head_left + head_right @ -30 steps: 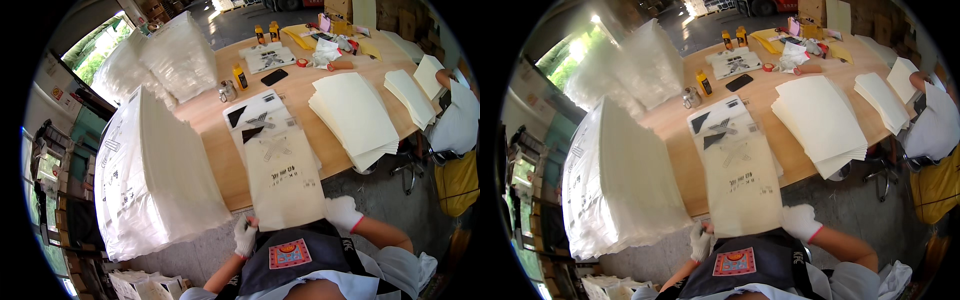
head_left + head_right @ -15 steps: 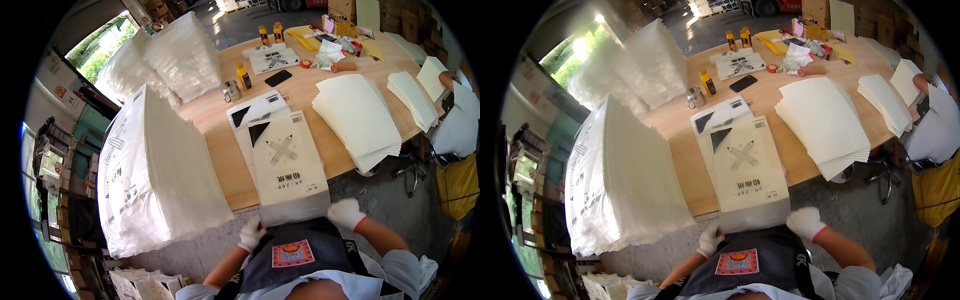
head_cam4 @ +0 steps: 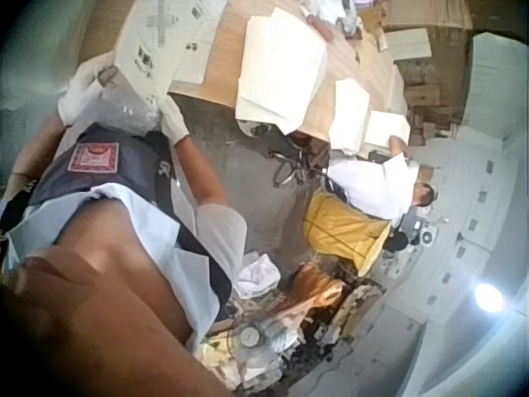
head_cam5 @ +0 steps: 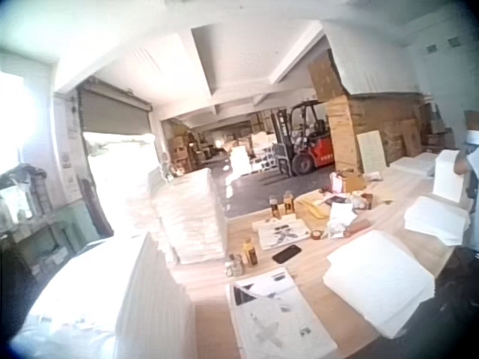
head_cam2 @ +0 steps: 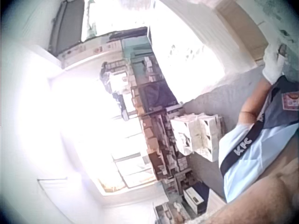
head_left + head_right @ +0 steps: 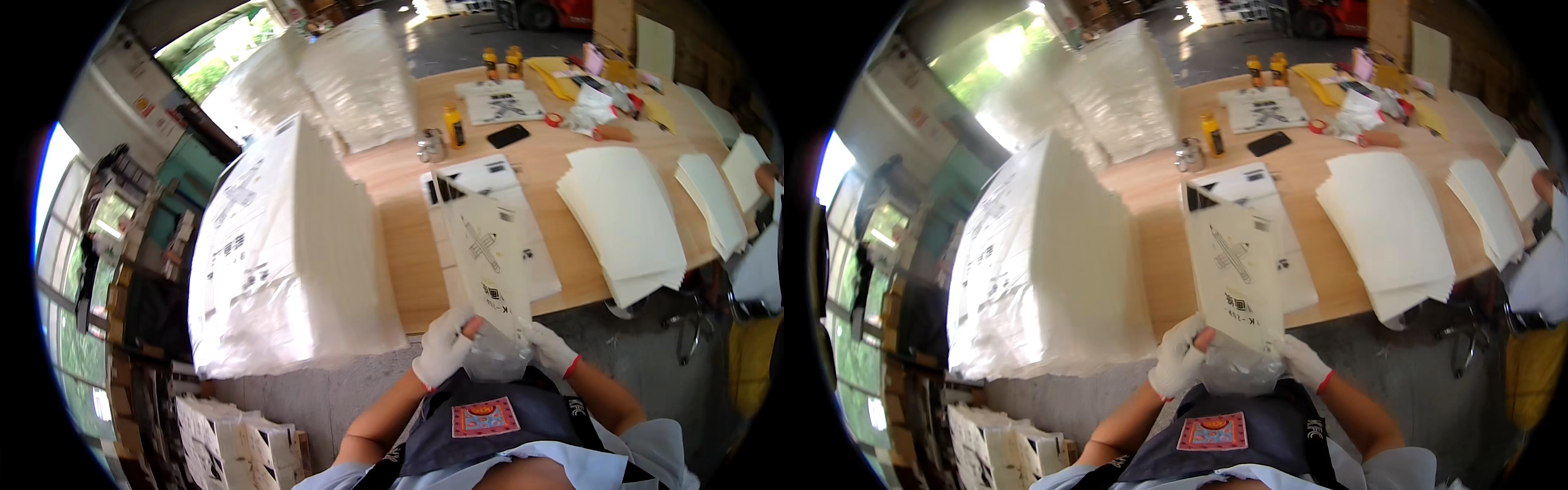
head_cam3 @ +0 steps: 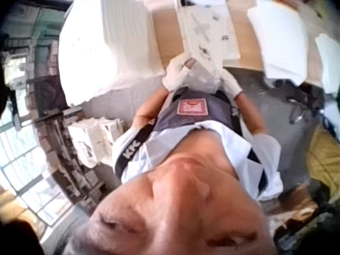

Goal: The person repeatedly picks up sheets of white paper from a stack on a table and places them into a clear plastic bag. The process is repeated continuously throughout the video.

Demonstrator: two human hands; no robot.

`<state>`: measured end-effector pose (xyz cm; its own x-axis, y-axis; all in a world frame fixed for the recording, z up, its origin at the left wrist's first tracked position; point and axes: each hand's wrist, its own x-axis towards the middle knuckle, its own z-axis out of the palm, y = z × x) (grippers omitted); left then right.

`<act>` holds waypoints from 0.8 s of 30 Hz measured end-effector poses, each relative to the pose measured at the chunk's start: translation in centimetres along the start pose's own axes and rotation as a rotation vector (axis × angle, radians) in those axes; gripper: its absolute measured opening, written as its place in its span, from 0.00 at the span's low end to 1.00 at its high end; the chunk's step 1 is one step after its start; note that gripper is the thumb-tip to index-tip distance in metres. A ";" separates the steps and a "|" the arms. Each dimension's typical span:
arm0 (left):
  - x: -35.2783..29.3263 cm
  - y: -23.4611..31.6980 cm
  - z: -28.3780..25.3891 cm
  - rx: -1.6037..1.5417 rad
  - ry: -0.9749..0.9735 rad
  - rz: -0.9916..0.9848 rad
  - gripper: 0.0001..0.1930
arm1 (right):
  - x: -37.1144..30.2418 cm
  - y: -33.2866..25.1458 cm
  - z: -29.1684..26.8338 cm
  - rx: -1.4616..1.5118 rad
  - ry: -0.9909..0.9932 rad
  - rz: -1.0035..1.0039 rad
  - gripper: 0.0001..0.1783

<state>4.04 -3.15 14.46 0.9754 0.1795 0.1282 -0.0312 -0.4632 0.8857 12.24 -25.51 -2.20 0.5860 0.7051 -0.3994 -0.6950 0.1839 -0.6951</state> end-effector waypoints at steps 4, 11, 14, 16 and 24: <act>-2.9 10.6 -8.8 0.372 0.102 0.315 0.05 | 4.7 -3.5 6.9 0.051 -0.334 -0.060 0.33; -6.1 11.2 -27.5 0.002 1.124 0.269 0.14 | 10.8 -17.9 29.4 -0.499 -0.614 -0.352 0.20; -7.2 5.9 -33.1 0.059 1.180 0.147 0.08 | 10.1 -18.8 34.4 -0.731 -0.567 -0.379 0.21; -9.5 1.6 -33.4 0.374 1.092 -0.229 0.12 | 10.1 -18.8 35.0 -0.864 -0.540 -0.375 0.24; -12.0 -20.6 -9.5 -0.285 1.186 -0.085 0.16 | 7.1 -10.3 20.5 -0.642 -0.581 -0.090 0.20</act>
<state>-9.14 12.53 -1.10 0.1777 0.9489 0.2607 -0.1697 -0.2314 0.9580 14.98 -8.37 14.40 0.2006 0.9764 -0.0802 -0.1843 -0.0428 -0.9819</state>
